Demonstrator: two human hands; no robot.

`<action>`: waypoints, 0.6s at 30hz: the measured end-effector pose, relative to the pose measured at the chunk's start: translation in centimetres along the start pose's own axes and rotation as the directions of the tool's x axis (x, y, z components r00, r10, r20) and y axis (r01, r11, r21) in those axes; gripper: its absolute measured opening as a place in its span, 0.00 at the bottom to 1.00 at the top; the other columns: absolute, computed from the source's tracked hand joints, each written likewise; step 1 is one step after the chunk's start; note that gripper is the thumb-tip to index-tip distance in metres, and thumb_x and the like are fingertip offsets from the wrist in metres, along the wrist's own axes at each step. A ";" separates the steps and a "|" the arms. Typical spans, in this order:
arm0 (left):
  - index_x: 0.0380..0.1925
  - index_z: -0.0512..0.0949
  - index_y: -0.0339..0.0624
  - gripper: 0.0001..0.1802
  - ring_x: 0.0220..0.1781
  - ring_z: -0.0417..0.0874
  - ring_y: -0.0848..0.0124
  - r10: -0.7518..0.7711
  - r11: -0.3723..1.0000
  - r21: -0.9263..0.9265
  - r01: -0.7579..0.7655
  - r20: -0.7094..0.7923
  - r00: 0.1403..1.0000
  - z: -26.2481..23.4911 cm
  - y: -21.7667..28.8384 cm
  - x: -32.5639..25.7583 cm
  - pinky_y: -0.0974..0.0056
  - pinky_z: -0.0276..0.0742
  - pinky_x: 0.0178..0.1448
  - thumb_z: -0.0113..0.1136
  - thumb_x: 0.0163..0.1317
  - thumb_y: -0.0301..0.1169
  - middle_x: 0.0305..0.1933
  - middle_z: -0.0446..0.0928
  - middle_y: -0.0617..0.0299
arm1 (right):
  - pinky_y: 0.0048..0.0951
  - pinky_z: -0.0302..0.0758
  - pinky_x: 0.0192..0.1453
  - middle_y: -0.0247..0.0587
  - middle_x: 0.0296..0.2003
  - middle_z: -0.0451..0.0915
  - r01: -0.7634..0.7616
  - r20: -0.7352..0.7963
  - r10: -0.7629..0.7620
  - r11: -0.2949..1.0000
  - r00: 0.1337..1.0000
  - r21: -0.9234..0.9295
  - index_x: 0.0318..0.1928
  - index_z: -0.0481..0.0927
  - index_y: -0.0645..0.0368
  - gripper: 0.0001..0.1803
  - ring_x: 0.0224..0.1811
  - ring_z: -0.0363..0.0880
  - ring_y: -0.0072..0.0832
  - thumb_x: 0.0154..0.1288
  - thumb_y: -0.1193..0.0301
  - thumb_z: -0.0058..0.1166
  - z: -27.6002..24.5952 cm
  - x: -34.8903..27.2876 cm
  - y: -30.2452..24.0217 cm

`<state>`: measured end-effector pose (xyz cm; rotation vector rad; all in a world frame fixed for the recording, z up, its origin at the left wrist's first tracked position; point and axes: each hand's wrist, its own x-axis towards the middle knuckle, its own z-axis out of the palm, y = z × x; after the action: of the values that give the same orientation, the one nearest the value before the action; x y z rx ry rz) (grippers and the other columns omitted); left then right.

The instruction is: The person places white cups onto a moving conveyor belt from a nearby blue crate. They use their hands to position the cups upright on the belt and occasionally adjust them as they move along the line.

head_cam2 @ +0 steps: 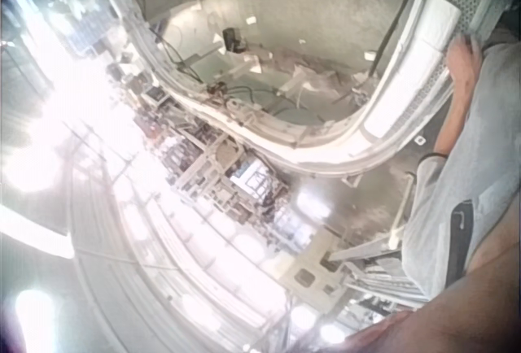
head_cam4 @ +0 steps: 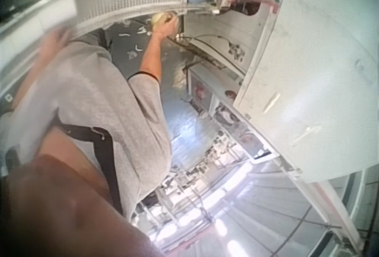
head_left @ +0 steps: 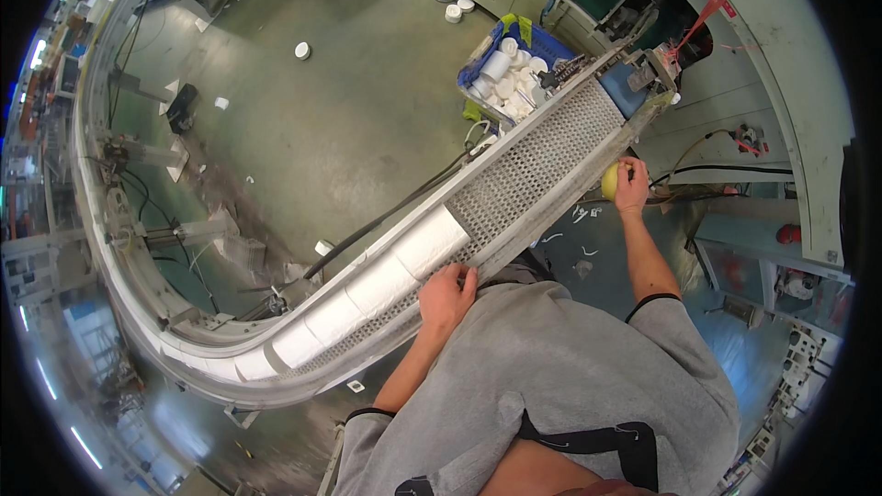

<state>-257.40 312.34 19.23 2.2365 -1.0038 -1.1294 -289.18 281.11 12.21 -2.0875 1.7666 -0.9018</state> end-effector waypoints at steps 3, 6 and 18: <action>0.37 0.84 0.45 0.17 0.41 0.84 0.54 -0.009 1.000 0.002 0.009 0.000 1.000 0.0 0.0 0.1 0.52 0.78 0.44 0.56 0.68 0.46 0.38 0.84 0.56 | 0.35 0.73 0.53 0.42 0.41 0.78 0.005 -0.017 -0.005 1.000 1.000 -0.007 0.41 0.81 0.56 0.10 0.47 0.78 0.41 0.67 0.64 0.54 -0.2 -0.2 -0.8; 0.38 0.84 0.46 0.18 0.39 0.85 0.55 -0.006 1.000 0.009 0.006 -0.016 1.000 0.2 -0.3 0.1 0.54 0.79 0.44 0.57 0.66 0.47 0.35 0.85 0.55 | 0.36 0.73 0.52 0.41 0.41 0.78 -0.001 0.003 0.001 1.000 1.000 0.004 0.41 0.81 0.55 0.10 0.47 0.78 0.41 0.67 0.63 0.54 -0.3 0.1 -0.7; 0.37 0.85 0.47 0.16 0.38 0.85 0.56 0.019 0.999 0.031 -0.018 -0.028 0.999 0.5 -0.3 0.0 0.54 0.79 0.42 0.57 0.67 0.47 0.34 0.85 0.56 | 0.37 0.73 0.52 0.40 0.41 0.78 -0.008 -0.016 0.007 0.998 1.000 -0.066 0.41 0.80 0.53 0.10 0.48 0.77 0.43 0.66 0.63 0.54 -0.7 -0.1 -1.6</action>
<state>-257.73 312.49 18.76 2.2560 -1.0346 -1.0789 -288.29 281.72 13.60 -2.1185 1.8347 -0.8714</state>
